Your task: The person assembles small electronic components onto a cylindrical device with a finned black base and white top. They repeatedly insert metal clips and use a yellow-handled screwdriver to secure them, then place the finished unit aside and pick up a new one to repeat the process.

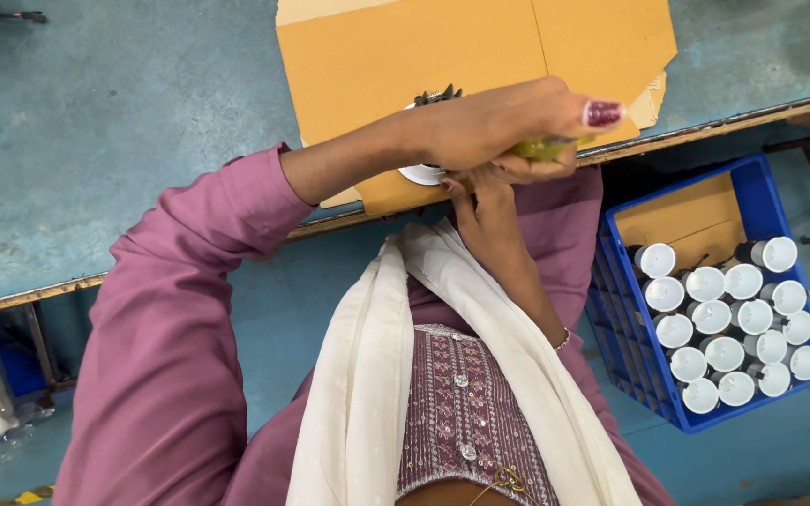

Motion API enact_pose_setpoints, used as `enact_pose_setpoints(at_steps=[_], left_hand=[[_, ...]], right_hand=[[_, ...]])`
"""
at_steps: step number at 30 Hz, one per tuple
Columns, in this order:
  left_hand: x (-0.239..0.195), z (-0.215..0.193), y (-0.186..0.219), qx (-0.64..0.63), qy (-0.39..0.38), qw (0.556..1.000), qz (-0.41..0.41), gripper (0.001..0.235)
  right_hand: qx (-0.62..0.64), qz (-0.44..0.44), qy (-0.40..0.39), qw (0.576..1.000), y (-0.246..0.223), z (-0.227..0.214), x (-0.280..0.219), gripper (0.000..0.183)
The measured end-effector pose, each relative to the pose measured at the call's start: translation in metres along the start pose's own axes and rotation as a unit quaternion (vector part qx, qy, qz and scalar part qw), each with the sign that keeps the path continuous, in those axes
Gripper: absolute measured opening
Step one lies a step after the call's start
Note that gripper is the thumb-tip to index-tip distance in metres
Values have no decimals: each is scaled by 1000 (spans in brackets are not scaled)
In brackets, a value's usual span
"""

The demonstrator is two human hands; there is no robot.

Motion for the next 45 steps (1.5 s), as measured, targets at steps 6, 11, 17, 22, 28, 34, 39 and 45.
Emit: enact_pose_setpoints(at_steps=[6,11,17,22,28,34,39,45], left_hand=[[-9,-2,-17,-244,56,947,-200,67],[-22,-16,-15,-288,106,918,-251,77],[-27,-19,-29,-337,124,911,-202,76],[-29,-33,-39,-340,130,921,-139,75],[-26,-35,-48,-370,134,911,-124,73],[-26,-37,-48,-358,144,914,-123,73],[-24,-39,-45,-331,142,927,-105,73],[-27,-44,-42,-314,154,931,-105,73]], right_hand=[[29,21,2,999,1,6,-2,29],[41,31,50,997,0,5,-6,10],[162,96,117,975,15,6,-9,18],[102,69,138,983,20,0,-6,19],[211,135,132,959,44,0,-7,21],[246,126,131,952,52,-1,-4,23],[211,128,119,962,47,-4,-1,24],[-23,39,129,991,2,-7,2,24]])
Point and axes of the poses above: each hand's wrist, its own x-axis towards the middle knuckle, its own z-axis out of the palm, y = z × x, the point moved 8 cm from there along x, towards the middle knuckle, and after that the axes turned 7 degrees about z, right-handed, at the moved point
